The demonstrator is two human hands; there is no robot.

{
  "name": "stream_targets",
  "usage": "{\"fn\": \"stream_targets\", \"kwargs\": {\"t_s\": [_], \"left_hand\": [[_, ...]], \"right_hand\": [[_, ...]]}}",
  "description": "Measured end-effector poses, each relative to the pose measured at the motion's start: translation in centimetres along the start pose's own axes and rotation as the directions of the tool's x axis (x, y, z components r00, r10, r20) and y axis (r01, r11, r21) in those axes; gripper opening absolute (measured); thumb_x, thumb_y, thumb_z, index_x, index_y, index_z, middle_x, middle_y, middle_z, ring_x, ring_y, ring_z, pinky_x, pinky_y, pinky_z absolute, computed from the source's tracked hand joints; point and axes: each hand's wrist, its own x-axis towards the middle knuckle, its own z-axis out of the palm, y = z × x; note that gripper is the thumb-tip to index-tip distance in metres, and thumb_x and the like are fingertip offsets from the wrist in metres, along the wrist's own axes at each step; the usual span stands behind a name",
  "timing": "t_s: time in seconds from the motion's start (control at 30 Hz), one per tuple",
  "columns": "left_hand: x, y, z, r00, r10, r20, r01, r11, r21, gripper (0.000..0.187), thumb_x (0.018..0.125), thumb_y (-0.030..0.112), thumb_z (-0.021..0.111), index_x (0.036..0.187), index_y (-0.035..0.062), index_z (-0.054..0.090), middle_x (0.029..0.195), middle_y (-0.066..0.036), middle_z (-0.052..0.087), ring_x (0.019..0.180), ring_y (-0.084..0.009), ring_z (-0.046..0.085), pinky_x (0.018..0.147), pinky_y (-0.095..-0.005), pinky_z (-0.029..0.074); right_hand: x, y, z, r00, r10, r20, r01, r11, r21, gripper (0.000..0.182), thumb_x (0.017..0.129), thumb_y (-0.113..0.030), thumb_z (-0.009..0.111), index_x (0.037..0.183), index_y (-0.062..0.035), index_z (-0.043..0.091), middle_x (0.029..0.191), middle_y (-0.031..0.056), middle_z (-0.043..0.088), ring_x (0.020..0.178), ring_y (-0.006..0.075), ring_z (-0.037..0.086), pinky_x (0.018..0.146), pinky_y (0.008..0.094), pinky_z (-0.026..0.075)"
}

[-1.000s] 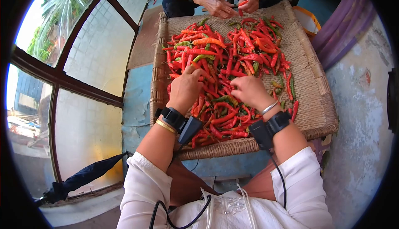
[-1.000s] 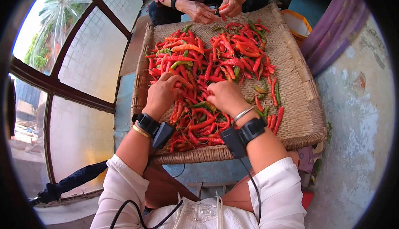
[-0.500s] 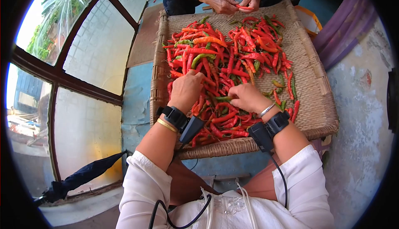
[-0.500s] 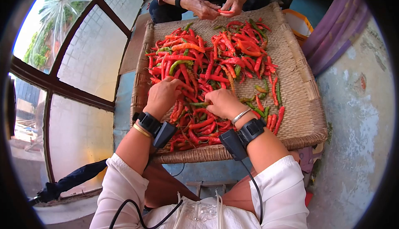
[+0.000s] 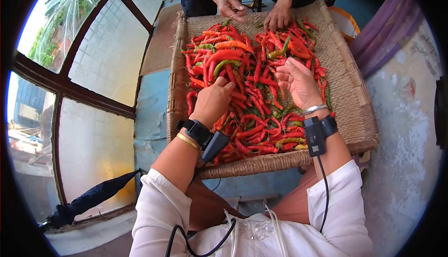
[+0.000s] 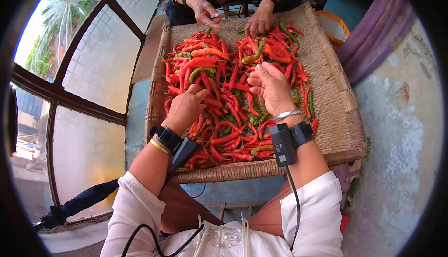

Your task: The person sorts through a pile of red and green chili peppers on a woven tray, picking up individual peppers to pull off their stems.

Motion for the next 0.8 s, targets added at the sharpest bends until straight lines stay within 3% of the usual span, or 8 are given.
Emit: {"fn": "stream_targets", "kwargs": {"t_s": [0.07,0.3,0.37,0.57,0.63,0.73,0.77,0.8], "left_hand": [[0.1,0.0,-0.2,0.992,-0.055,0.116,0.047,0.996,0.073,0.026,0.069,0.012,0.062,0.095,0.0095,0.059,0.093,-0.006,0.052,0.080,-0.0263,0.056,0.067,-0.0359,0.047],[0.5,1.0,-1.7,0.994,-0.064,0.083,0.057,0.995,0.082,0.014,0.070,0.012,0.061,0.084,0.0092,0.061,0.088,-0.006,0.053,0.075,-0.0254,0.057,0.064,-0.0363,0.047],[0.6,1.3,-2.0,0.994,0.036,-0.102,-0.039,0.999,-0.026,0.011,0.071,0.011,0.061,0.082,0.0085,0.060,0.088,-0.007,0.053,0.073,-0.0260,0.057,0.063,-0.0355,0.047],[0.6,3.1,-2.3,0.961,0.008,-0.276,-0.076,0.969,-0.235,0.008,0.071,0.005,0.060,0.079,0.0061,0.058,0.083,-0.007,0.054,0.072,-0.0259,0.057,0.061,-0.0331,0.047],[0.5,3.6,-2.2,0.956,0.046,-0.288,-0.122,0.960,-0.252,0.009,0.071,0.004,0.060,0.079,0.0057,0.057,0.082,-0.007,0.054,0.071,-0.0258,0.057,0.060,-0.0327,0.047],[0.4,4.2,-2.2,0.952,0.107,-0.287,-0.189,0.944,-0.272,0.009,0.070,0.002,0.061,0.078,0.0049,0.057,0.081,-0.008,0.055,0.070,-0.0269,0.056,0.059,-0.0326,0.047],[0.3,4.2,-2.1,0.961,0.083,-0.263,-0.160,0.944,-0.289,0.009,0.071,0.002,0.061,0.078,0.0046,0.057,0.081,-0.008,0.055,0.068,-0.0236,0.057,0.059,-0.0310,0.047],[0.3,4.2,-2.0,0.970,0.058,-0.238,-0.131,0.943,-0.305,0.008,0.071,0.002,0.061,0.078,0.0043,0.056,0.081,-0.007,0.056,0.065,-0.0202,0.057,0.058,-0.0294,0.047]], "right_hand": [[0.0,0.8,-0.4,0.997,0.026,-0.069,-0.034,0.993,-0.111,0.038,0.083,-0.022,0.056,0.112,0.0011,0.048,0.079,0.0035,0.056,0.065,0.0086,0.055,0.053,0.0209,0.045],[-1.5,1.8,2.1,0.919,0.291,0.266,-0.039,0.738,-0.673,0.022,0.083,-0.021,0.055,0.092,-0.0019,0.061,0.070,0.0006,0.057,0.058,0.0068,0.053,0.048,0.0218,0.042],[-1.6,1.8,2.3,0.900,0.349,0.262,-0.082,0.725,-0.684,0.025,0.084,-0.023,0.054,0.095,-0.0014,0.060,0.072,0.0007,0.057,0.059,0.0064,0.053,0.048,0.0202,0.043],[-1.9,1.8,2.2,0.895,0.358,0.265,-0.179,0.833,-0.523,0.034,0.087,-0.031,0.051,0.104,-0.0019,0.053,0.074,0.0020,0.056,0.061,0.0067,0.054,0.048,0.0190,0.043],[-1.8,1.6,2.1,0.886,0.426,0.183,-0.333,0.860,-0.388,0.034,0.088,-0.031,0.049,0.105,-0.0025,0.052,0.072,0.0014,0.056,0.060,0.0066,0.053,0.048,0.0194,0.043],[-1.8,1.7,1.7,0.892,0.423,0.159,-0.347,0.866,-0.360,0.034,0.084,-0.033,0.053,0.099,-0.0025,0.057,0.072,0.0030,0.057,0.061,0.0100,0.055,0.046,0.0224,0.043],[-1.7,2.2,1.6,0.892,0.424,0.159,-0.348,0.866,-0.360,0.034,0.084,-0.033,0.053,0.099,-0.0025,0.057,0.072,0.0030,0.057,0.061,0.0100,0.055,0.046,0.0224,0.043],[-1.4,2.8,1.4,0.930,0.331,0.161,-0.205,0.828,-0.521,0.032,0.082,-0.031,0.056,0.096,-0.0020,0.058,0.073,0.0036,0.057,0.063,0.0109,0.056,0.049,0.0239,0.044]]}}
